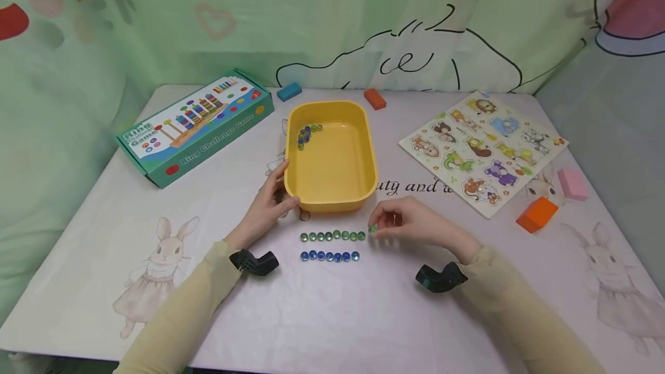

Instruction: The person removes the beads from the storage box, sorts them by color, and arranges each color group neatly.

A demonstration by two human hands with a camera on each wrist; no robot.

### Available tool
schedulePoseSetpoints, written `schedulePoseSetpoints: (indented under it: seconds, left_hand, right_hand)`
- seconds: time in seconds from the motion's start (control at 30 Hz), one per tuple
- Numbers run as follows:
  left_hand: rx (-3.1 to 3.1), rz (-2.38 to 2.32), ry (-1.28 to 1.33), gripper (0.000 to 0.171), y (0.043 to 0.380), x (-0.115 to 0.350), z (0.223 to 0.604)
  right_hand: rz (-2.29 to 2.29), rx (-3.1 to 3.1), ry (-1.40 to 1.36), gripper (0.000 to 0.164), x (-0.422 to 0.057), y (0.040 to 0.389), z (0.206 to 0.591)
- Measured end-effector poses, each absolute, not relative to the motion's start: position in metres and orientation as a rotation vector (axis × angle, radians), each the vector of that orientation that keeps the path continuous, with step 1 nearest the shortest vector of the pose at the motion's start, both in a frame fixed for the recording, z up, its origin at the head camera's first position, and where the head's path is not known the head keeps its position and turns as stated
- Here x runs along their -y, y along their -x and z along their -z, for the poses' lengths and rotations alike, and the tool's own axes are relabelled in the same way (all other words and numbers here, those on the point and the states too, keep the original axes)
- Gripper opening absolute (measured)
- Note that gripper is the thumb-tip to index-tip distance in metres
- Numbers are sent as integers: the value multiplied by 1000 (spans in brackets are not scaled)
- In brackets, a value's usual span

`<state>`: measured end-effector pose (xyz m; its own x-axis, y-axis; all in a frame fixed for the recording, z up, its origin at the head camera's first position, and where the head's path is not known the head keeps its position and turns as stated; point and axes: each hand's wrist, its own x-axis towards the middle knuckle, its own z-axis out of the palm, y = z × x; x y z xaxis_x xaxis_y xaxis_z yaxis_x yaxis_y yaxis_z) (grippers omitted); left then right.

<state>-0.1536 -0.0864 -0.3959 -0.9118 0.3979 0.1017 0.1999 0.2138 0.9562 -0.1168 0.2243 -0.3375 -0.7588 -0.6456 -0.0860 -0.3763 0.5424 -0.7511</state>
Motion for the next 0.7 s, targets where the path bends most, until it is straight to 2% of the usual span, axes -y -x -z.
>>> schedulePoseSetpoints:
  seconds: [0.23,0.7]
  left_hand:
    - [-2317,-1774,-573,76,153,87,395]
    - [-2334,-1773,-602,76,155,87,398]
  right_hand:
    - [890,-2483,692,13,-220,117,353]
    - [881,-2506,642,14,-213,115,358]
